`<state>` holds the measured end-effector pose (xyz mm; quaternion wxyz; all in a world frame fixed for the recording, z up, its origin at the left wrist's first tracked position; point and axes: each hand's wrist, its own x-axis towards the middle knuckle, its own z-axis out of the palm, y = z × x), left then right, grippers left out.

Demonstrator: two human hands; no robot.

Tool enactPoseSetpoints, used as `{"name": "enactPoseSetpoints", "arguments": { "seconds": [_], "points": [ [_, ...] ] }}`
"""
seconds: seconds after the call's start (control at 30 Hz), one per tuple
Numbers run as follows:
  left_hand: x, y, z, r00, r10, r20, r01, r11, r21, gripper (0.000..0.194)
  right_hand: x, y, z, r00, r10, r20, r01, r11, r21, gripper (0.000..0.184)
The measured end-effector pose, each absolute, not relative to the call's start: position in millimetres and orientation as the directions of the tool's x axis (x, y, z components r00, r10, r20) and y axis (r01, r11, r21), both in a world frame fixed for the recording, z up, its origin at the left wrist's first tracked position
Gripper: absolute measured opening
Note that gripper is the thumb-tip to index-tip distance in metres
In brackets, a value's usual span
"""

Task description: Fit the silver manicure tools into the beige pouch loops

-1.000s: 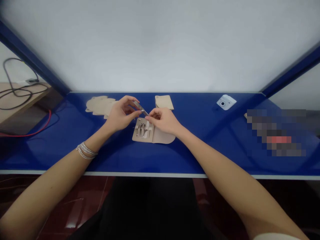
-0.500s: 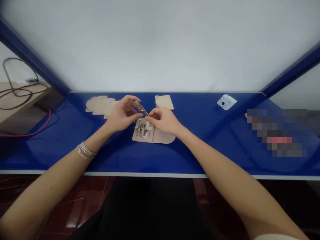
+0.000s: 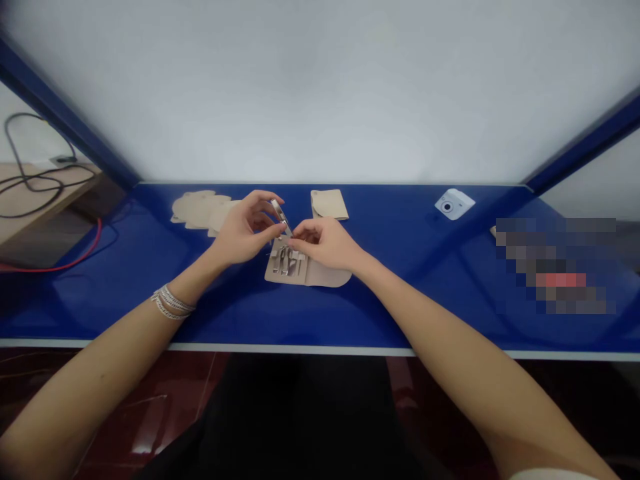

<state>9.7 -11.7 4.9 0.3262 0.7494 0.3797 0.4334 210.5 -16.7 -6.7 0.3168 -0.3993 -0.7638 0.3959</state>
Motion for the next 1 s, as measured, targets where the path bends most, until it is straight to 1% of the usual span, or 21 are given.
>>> {"name": "enactPoseSetpoints", "arguments": {
  "seconds": [0.43,0.67,0.77,0.9,1.0],
  "points": [
    [9,-11,6,0.349,0.862,0.367,0.272,-0.468,0.841,0.037,209,-21,-1,-0.453,0.877,0.158,0.379,0.35,-0.857,0.028],
    [9,-11,5,0.329,0.873,0.36,0.275,-0.454,0.848,0.034,210,-20,-4,-0.495,0.853,0.166,0.285,0.34,-0.896,0.03],
    [9,-10,5,0.316,0.889,0.331,0.299,-0.424,0.855,0.032,209,-21,-2,-0.499,0.85,0.171,0.244,0.327,-0.913,0.029],
    [9,-5,3,0.315,0.91,0.269,0.26,-0.355,0.898,0.028,208,-23,1,-0.448,0.875,0.183,0.26,0.324,-0.91,0.027],
    [9,-1,1,0.264,0.934,0.241,0.239,-0.305,0.922,0.022,207,-21,0,-0.345,0.913,0.217,0.317,0.331,-0.889,0.024]
  ]
}}
